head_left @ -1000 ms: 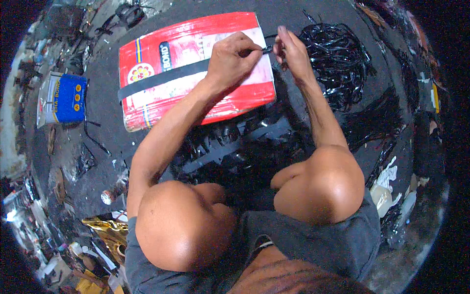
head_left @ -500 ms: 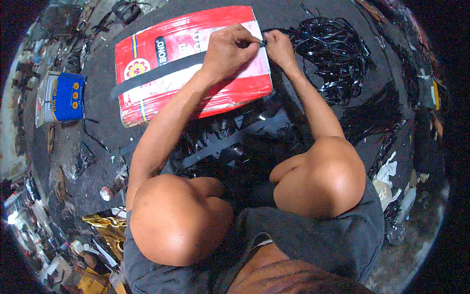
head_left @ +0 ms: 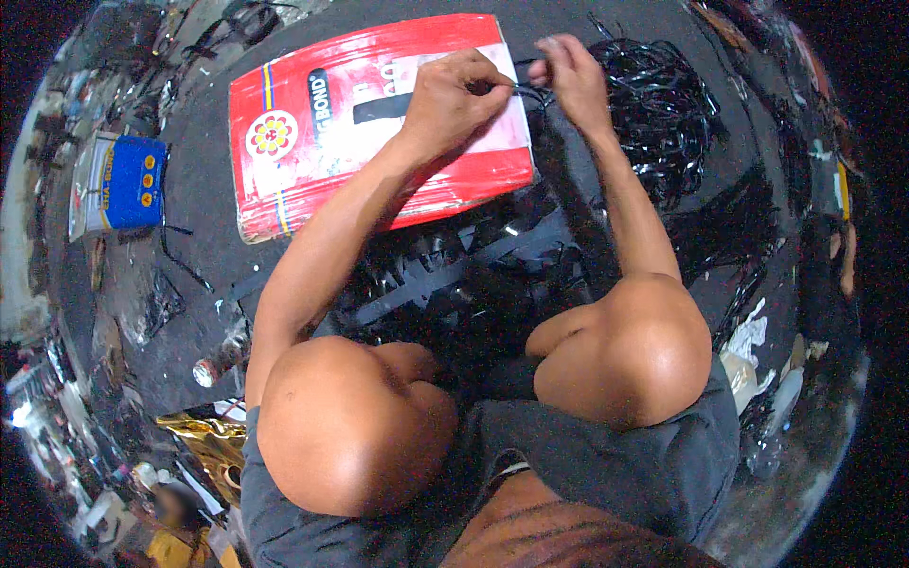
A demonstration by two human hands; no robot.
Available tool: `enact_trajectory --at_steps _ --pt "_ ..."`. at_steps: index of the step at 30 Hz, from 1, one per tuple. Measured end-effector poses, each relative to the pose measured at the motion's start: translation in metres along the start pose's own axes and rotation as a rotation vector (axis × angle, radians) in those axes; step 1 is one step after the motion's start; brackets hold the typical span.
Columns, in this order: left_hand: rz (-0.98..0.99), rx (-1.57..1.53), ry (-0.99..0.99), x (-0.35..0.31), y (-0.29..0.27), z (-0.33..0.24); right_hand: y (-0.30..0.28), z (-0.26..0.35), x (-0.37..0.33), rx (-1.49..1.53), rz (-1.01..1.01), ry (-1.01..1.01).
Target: The person sits on the floor and repeatedly ties black plastic cable ties around a red and white rectangular package. They pull the ties tight and leave the excess tails protruding.
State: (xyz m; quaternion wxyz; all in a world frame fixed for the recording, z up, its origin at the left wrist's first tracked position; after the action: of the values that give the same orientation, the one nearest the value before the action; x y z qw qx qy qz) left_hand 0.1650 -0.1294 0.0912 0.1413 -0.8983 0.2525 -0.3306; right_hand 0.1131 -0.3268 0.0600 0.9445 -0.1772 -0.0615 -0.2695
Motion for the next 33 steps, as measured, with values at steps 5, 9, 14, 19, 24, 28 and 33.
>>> enact_trajectory --at_steps 5,9,14,19,24,28,33 --pt "0.002 -0.026 0.06 0.004 0.006 0.001 0.025 -0.038 0.004 -0.176 -0.059 -0.213" --pt "0.013 -0.046 0.05 0.004 0.007 0.001 0.023 -0.11 -0.014 -0.212 -0.003 -0.007" --pt "0.04 -0.027 0.054 0.005 0.006 -0.002 0.017 -0.149 -0.021 -0.351 -0.031 0.109" --pt "0.108 0.017 0.2 0.003 0.005 -0.006 0.011 -0.167 -0.021 -0.311 -0.027 0.128" --pt "0.198 0.141 0.409 -0.003 -0.007 -0.007 0.014 -0.167 -0.021 -0.354 -0.025 0.089" --pt "0.199 0.185 0.519 -0.003 -0.006 -0.006 0.008 -0.185 -0.023 -0.41 -0.058 0.011" --pt "0.213 0.204 0.546 -0.002 0.003 -0.011 0.002 -0.191 -0.032 -0.496 -0.092 0.025"
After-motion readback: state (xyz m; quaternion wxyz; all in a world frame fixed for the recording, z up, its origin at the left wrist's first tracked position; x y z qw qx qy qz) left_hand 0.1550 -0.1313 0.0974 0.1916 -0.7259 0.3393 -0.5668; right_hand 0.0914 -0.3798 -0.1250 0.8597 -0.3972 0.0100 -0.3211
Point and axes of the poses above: each hand's wrist, its own x-axis towards the middle knuckle, its own y-axis out of the palm, z = x × y, the point moved 3 cm from there along x, towards the middle knuckle, and after that the axes turned 2 degrees about -z, right-handed, at the moved point
